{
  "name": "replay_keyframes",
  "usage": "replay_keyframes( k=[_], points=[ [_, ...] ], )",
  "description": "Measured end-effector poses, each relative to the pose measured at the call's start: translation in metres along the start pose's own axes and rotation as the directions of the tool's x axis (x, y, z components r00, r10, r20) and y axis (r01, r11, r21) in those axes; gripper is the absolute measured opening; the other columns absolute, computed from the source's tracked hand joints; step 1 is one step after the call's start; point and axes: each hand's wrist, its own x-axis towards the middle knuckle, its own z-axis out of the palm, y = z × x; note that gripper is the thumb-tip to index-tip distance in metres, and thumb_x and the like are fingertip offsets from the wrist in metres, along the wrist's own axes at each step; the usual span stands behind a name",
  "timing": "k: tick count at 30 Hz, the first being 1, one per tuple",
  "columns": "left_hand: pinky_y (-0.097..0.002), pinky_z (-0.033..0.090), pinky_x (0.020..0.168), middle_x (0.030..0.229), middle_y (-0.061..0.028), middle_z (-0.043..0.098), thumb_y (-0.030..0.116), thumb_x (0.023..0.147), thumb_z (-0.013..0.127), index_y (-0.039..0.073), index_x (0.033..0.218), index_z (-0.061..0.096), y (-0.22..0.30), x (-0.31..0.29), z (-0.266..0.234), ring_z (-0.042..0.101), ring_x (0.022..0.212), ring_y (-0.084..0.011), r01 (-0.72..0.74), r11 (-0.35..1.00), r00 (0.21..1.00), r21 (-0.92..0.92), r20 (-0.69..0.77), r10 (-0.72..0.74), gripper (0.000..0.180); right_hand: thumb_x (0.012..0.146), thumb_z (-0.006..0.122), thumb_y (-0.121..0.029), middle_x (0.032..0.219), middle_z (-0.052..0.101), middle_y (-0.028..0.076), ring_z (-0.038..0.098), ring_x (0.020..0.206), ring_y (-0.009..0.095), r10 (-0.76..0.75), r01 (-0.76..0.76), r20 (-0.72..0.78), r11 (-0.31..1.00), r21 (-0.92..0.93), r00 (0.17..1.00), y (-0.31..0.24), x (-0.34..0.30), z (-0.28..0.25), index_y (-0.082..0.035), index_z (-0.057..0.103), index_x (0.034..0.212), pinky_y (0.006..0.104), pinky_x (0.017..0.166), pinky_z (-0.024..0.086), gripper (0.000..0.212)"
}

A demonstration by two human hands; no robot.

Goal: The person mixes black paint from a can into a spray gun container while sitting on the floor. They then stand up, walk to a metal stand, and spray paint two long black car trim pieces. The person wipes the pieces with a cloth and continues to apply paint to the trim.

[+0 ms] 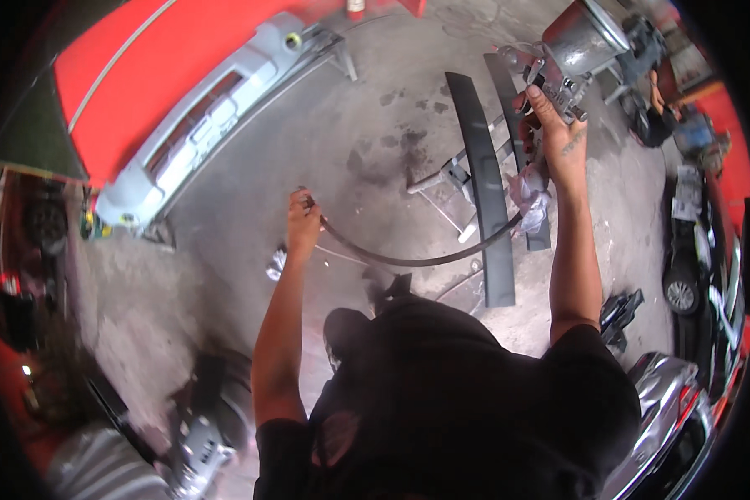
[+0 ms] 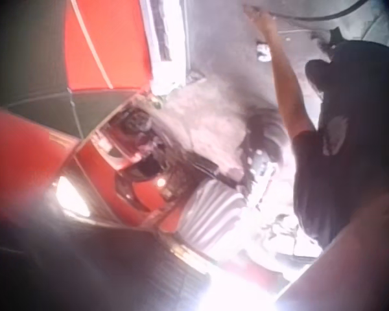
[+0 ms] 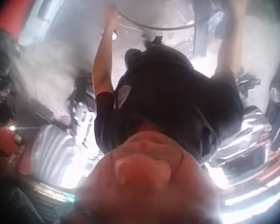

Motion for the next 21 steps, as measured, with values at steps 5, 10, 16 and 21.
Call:
replay_keyframes(
  k=[5,10,16,21],
  points=[
    [-0.0345,0.057,0.058,0.123,-0.018,0.063,0.005,0.103,0.056,0.009,0.138,0.047,0.071,0.154,0.023,0.074,0.08,-0.0226,-0.108,0.994,0.981,-0.015,0.161,0.109,0.037,0.1,0.074,-0.03,0.08,0.07,0.006,0.059,0.056,0.012,-0.077,0.087,-0.245,0.996,0.03,0.966,-0.016,0.057,0.044,-0.002,0.072,0.099,0.0289,0.046,0.042,0.028],
    [-0.034,0.055,0.055,0.12,-0.0177,0.063,0.006,0.105,0.059,0.008,0.133,0.048,0.159,0.31,0.066,0.073,0.075,-0.0229,-0.092,0.987,0.923,-0.128,0.361,0.133,0.031,0.105,0.067,-0.03,0.073,0.068,0.008,0.058,0.054,0.011,-0.07,0.005,-0.48,0.991,-0.136,0.874,-0.011,0.14,0.087,0.0,0.072,0.094,0.0292,0.048,0.041,0.033],
    [-0.0366,0.054,0.051,0.102,-0.0133,0.063,0.011,0.105,0.06,0.006,0.128,0.05,0.152,0.475,0.145,0.066,0.058,-0.0224,-0.043,0.99,0.78,-0.131,0.615,0.115,0.026,0.104,0.068,-0.033,0.067,0.063,0.003,0.052,0.052,0.008,-0.042,-0.069,-0.64,0.987,-0.147,0.767,-0.014,0.251,0.137,-0.001,0.074,0.1,0.0283,0.049,0.038,0.033],
    [-0.0365,0.054,0.053,0.099,-0.0122,0.063,0.008,0.104,0.057,0.005,0.134,0.048,0.153,0.567,0.234,0.066,0.059,-0.0212,-0.211,0.978,0.61,0.007,0.782,0.126,0.032,0.104,0.068,-0.033,0.062,0.058,0.002,0.051,0.05,0.009,-0.04,-0.154,-0.681,0.963,-0.221,0.731,0.008,0.331,0.142,-0.002,0.073,0.101,0.0283,0.048,0.038,0.031]
  ],
)
